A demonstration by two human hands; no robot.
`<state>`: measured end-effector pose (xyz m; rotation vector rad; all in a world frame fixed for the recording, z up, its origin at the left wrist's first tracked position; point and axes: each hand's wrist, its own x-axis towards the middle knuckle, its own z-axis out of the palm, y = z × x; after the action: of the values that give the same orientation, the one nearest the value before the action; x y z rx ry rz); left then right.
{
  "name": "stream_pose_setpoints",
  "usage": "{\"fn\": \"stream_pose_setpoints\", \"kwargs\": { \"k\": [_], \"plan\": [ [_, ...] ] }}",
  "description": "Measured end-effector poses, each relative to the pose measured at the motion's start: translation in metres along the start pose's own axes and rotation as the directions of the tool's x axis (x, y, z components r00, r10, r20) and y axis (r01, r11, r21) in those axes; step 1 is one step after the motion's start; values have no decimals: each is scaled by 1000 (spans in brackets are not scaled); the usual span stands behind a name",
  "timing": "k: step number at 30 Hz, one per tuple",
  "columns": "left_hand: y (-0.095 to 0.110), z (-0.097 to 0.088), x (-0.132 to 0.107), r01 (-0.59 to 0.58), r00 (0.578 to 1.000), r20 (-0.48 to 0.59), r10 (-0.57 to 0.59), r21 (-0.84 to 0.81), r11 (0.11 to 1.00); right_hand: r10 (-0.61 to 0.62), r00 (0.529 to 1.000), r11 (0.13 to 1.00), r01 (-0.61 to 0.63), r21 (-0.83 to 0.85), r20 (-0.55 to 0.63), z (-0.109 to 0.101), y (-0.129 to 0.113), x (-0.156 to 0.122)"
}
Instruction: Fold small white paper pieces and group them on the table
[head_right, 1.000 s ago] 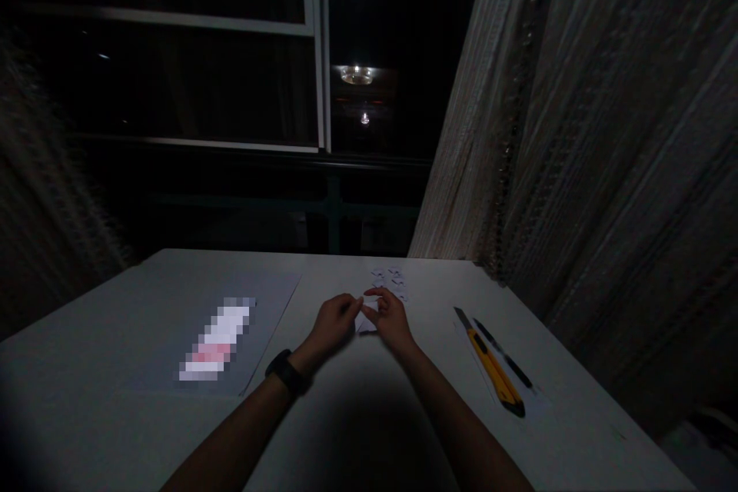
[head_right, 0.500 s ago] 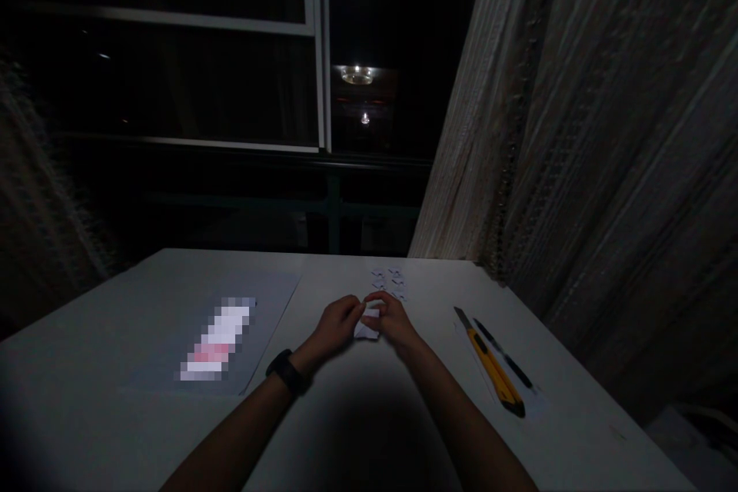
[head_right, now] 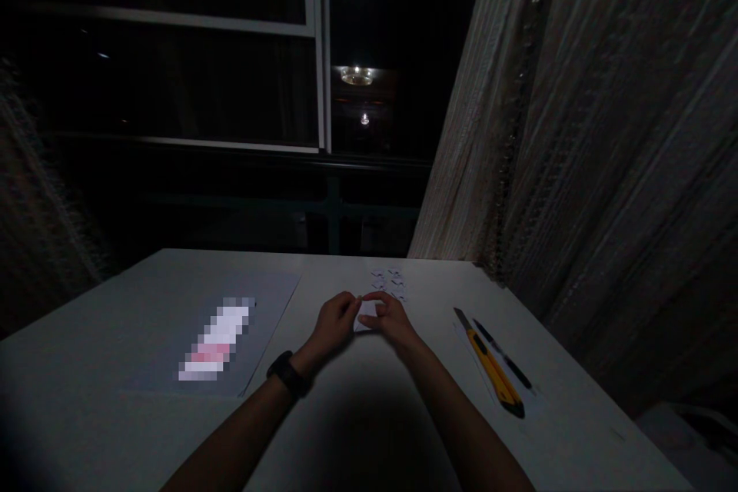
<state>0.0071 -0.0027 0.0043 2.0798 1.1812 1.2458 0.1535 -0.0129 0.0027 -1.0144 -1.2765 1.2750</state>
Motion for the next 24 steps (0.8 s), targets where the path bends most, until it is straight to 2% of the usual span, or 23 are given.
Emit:
{"fn": "stream_pose_setpoints", "kwargs": {
  "k": [3,6,12,18,21,24],
  "plan": [
    [0,1,-1,16,1000,20,-16,-39,999,-38,997,997,34,-63,-64,1,0,-1],
    [-2,2,-1,54,997,62,-48,-106,993,-14,995,995,4,-102,-100,2,-1,-1],
    [-7,-1,1,106,986,147,-74,-226,968,-26,998,996,20,-88,-63,2,0,-1],
    [-7,-3,1,85,993,98,-71,-138,987,-20,1000,995,20,-98,2,-2,2,-1],
    [-6,-2,0,57,992,119,-44,-110,992,-26,999,996,24,-89,-23,-1,1,-1],
    [-6,-1,0,74,987,150,-52,-145,987,-21,1000,1000,21,-3,-14,1,-1,-2]
  ]
}}
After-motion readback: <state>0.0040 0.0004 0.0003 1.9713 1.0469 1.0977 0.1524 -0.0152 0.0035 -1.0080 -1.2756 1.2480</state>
